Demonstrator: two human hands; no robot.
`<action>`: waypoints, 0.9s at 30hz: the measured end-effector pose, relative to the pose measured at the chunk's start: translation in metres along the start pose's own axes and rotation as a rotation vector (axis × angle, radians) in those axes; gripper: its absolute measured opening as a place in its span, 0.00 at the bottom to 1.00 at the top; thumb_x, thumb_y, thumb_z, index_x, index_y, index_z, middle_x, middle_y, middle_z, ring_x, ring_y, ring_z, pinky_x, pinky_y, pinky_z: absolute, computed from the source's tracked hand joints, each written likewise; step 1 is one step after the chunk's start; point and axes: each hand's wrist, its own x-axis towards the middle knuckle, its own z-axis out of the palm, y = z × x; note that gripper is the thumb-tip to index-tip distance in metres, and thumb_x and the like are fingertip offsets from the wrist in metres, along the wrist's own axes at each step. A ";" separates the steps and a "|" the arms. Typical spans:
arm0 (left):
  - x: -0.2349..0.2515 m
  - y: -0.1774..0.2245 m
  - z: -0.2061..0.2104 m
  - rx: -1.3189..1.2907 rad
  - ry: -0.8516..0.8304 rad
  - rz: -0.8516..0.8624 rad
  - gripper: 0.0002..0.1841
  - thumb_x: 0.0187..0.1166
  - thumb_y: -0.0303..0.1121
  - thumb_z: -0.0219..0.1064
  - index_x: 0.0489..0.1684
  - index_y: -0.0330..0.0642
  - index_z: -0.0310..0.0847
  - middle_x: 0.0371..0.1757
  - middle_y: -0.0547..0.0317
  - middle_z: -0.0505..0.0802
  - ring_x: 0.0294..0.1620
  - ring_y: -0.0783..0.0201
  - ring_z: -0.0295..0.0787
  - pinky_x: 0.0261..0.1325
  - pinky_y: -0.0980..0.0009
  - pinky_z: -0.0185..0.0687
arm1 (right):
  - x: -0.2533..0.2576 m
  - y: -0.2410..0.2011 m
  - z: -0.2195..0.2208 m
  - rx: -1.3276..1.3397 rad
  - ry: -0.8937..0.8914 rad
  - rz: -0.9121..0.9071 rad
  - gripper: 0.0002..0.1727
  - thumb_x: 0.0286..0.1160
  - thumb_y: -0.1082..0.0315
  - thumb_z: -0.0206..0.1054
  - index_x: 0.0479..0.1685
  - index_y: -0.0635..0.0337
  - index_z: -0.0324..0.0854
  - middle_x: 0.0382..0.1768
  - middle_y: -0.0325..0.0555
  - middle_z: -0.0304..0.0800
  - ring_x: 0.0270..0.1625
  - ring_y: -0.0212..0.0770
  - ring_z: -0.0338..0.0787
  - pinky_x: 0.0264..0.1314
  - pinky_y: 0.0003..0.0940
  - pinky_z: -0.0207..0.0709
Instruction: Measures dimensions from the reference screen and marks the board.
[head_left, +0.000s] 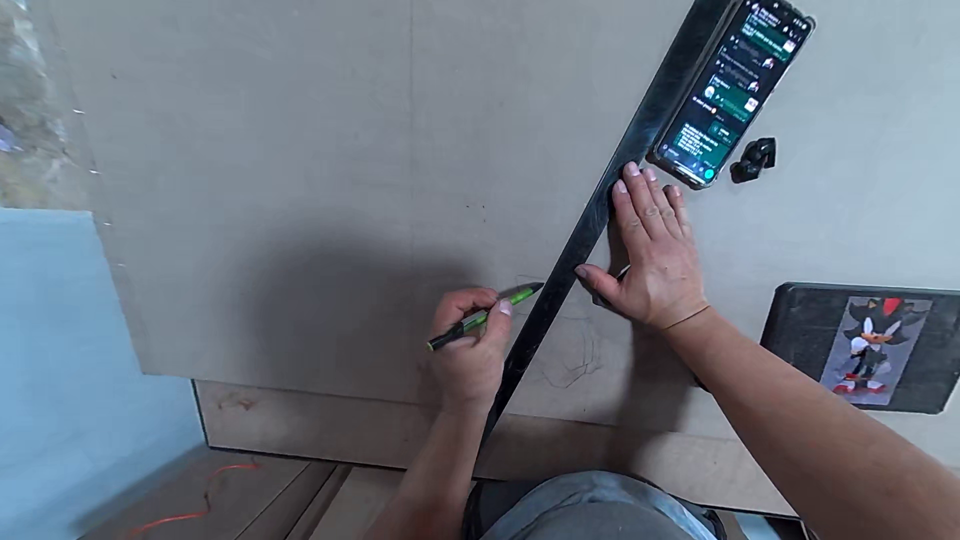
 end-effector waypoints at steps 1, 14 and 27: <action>-0.001 -0.001 0.002 0.021 0.009 -0.005 0.08 0.75 0.23 0.72 0.48 0.40 0.83 0.46 0.62 0.93 0.45 0.70 0.90 0.48 0.73 0.89 | 0.000 0.000 0.000 0.000 -0.003 -0.001 0.60 0.70 0.21 0.55 0.93 0.60 0.58 0.94 0.50 0.57 0.96 0.50 0.54 0.98 0.55 0.40; 0.002 -0.002 0.005 0.200 -0.105 0.142 0.06 0.76 0.25 0.71 0.44 0.34 0.90 0.48 0.54 0.95 0.44 0.68 0.93 0.45 0.73 0.92 | 0.001 0.000 -0.001 -0.006 -0.022 0.007 0.60 0.70 0.20 0.53 0.94 0.60 0.57 0.94 0.49 0.55 0.96 0.50 0.52 0.98 0.55 0.39; 0.002 0.012 0.015 0.410 -0.096 0.214 0.05 0.75 0.26 0.72 0.41 0.34 0.90 0.44 0.54 0.96 0.44 0.69 0.95 0.47 0.72 0.93 | 0.001 -0.001 -0.001 -0.021 -0.051 0.014 0.59 0.72 0.20 0.50 0.95 0.57 0.54 0.95 0.46 0.52 0.97 0.47 0.49 0.98 0.55 0.36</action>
